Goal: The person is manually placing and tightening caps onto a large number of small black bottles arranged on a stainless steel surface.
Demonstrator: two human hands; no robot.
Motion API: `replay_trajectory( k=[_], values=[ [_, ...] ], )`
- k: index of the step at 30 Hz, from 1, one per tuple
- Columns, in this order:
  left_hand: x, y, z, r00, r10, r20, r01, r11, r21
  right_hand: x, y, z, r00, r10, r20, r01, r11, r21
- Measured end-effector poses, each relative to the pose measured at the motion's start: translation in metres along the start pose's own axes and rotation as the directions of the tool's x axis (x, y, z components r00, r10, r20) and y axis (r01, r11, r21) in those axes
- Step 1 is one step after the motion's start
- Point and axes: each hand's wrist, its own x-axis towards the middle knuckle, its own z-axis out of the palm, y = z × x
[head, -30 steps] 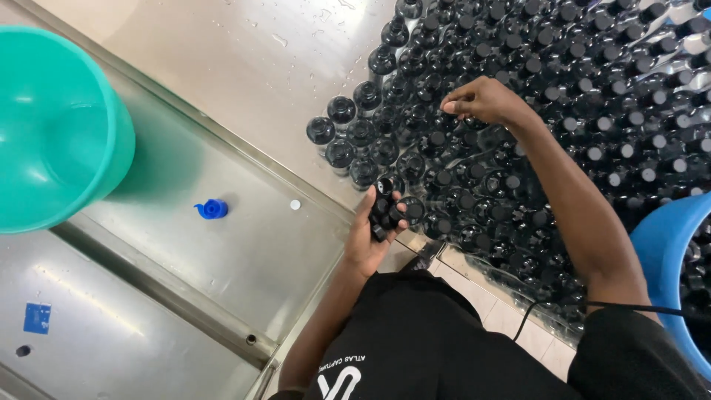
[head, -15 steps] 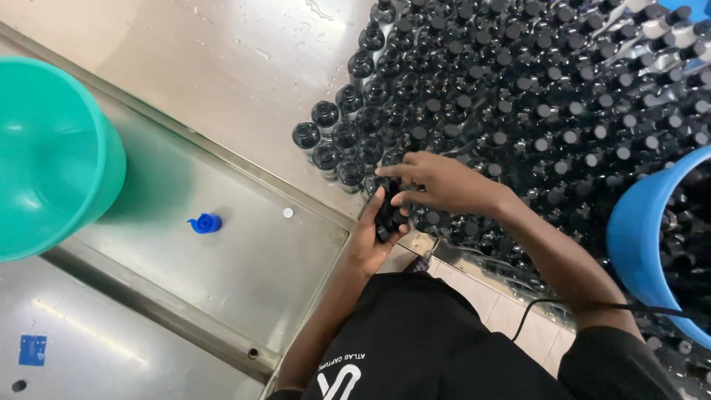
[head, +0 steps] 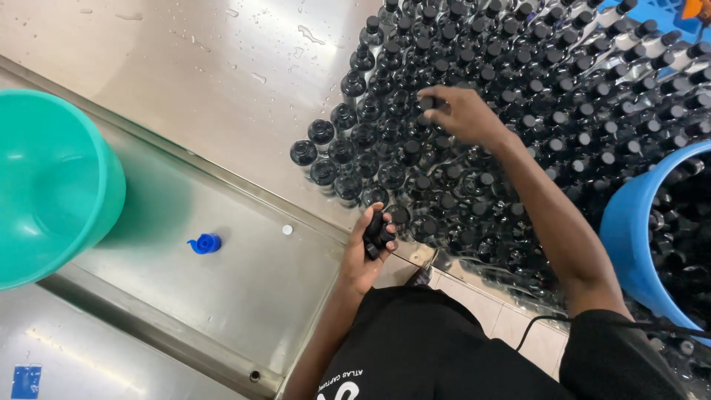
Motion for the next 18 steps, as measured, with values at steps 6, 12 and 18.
replay_trajectory(
  k=[6,12,18],
  values=[
    [-0.018,0.015,0.005,0.997,0.016,-0.073,-0.028,0.987,-0.155,0.051,0.059,0.009,0.999,0.046,-0.03,-0.051,0.974,-0.22],
    [-0.016,0.018,-0.001,0.998,0.033,-0.052,-0.042,0.983,-0.176,0.053,0.091,0.026,0.994,-0.043,-0.098,0.003,0.926,-0.377],
    [-0.006,0.011,-0.011,0.997,0.053,-0.061,-0.055,0.998,-0.021,0.055,0.118,0.03,0.998,0.007,-0.064,-0.02,0.979,-0.204]
  ],
)
